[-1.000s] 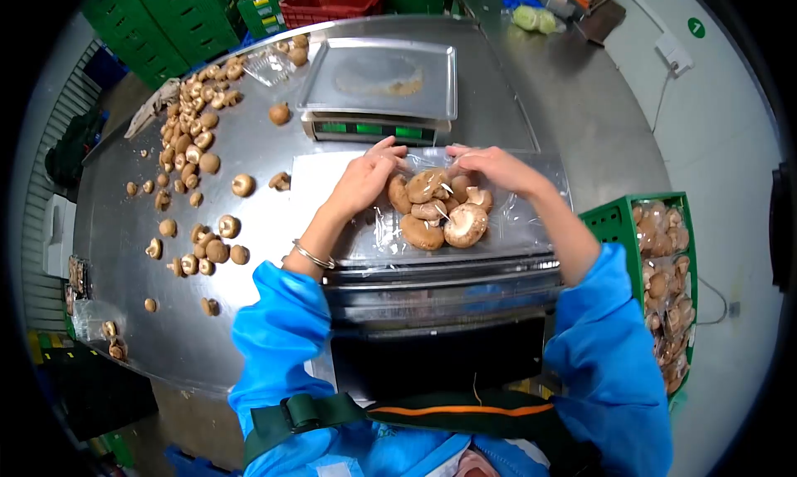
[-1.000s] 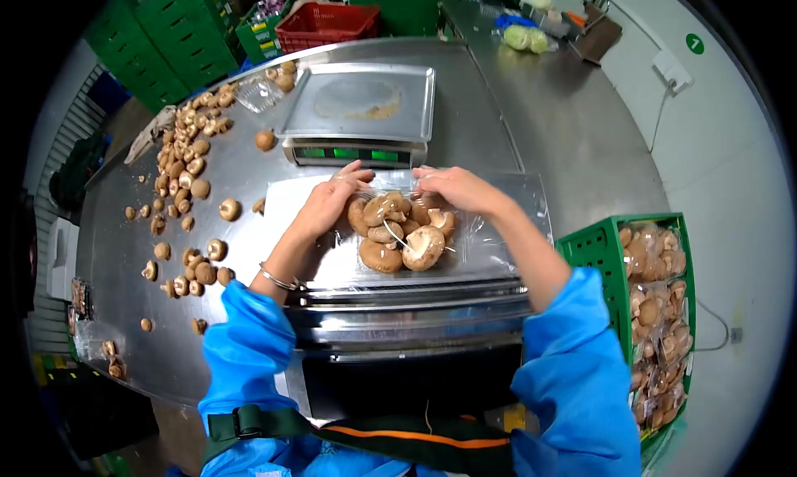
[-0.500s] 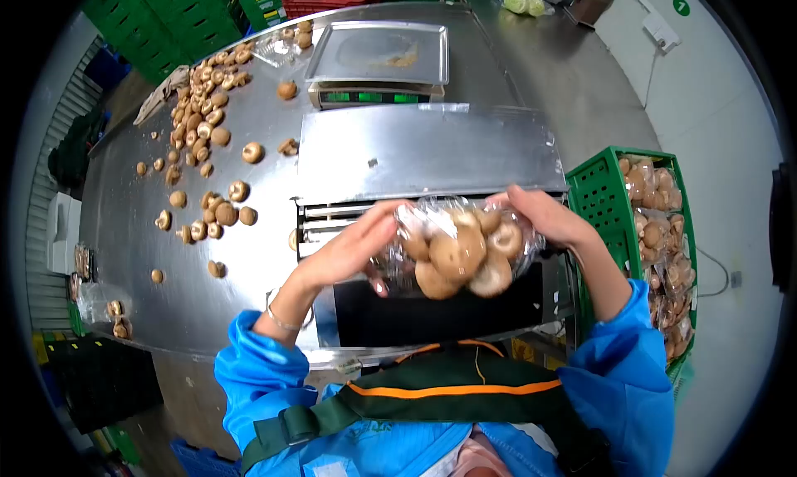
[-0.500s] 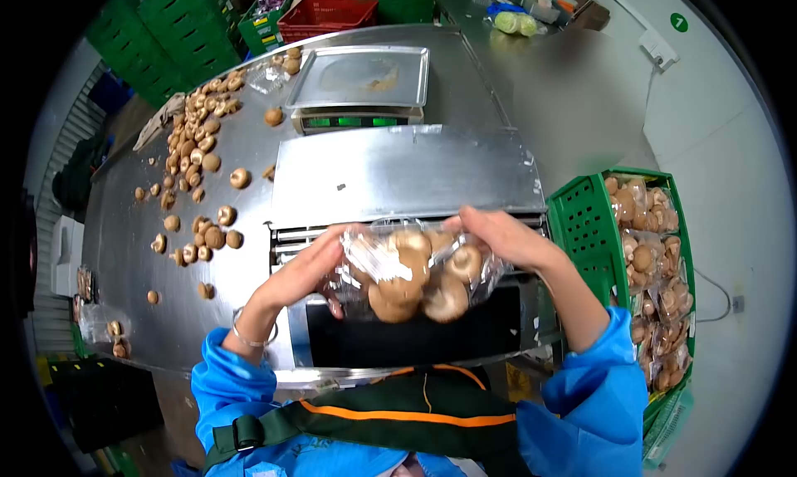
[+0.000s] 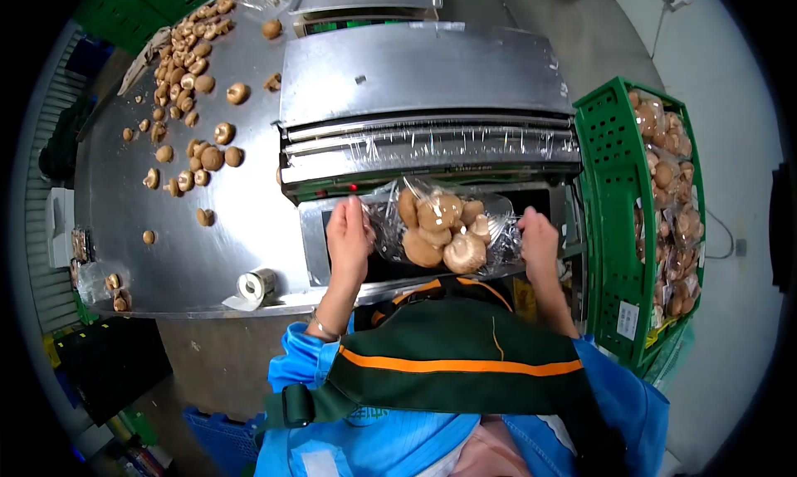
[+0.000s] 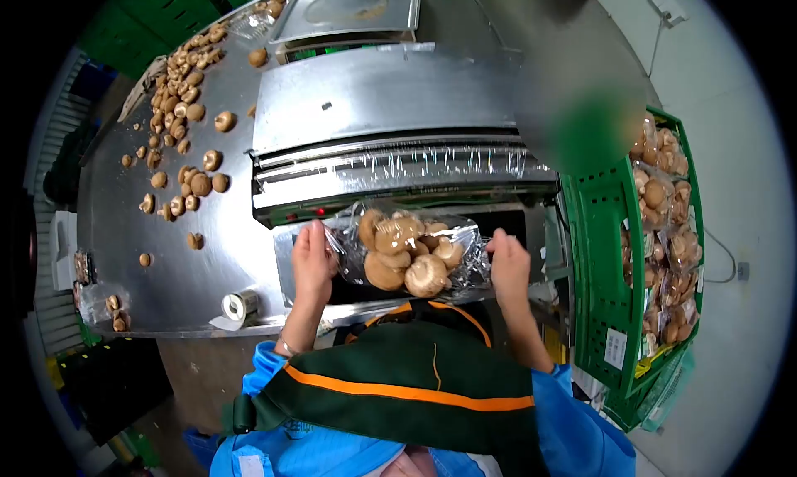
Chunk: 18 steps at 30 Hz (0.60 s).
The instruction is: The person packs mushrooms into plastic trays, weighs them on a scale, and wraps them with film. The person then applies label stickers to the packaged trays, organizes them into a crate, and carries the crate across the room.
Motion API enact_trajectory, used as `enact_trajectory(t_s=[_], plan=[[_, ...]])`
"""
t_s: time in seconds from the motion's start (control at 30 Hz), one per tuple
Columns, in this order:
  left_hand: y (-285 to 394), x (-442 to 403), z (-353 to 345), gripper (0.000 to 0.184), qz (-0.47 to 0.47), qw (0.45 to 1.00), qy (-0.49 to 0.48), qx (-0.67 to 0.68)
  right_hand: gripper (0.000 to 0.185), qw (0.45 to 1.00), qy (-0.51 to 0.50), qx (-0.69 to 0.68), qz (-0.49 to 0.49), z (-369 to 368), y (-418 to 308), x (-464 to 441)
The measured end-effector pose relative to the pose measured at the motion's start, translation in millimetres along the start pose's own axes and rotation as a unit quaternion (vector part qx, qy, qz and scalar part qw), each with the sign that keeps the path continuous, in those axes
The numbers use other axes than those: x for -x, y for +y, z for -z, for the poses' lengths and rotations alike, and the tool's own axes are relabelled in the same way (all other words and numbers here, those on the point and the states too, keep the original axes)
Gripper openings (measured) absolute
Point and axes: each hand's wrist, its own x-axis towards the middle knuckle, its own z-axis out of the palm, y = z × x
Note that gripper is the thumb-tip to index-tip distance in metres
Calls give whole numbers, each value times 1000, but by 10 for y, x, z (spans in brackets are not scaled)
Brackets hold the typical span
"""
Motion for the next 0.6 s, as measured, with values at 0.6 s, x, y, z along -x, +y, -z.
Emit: enact_trajectory(t_s=[0.6], plan=[[454,461,860,22,57,980,129,138,30,926,-200,-288,-143,-668,-724,328]])
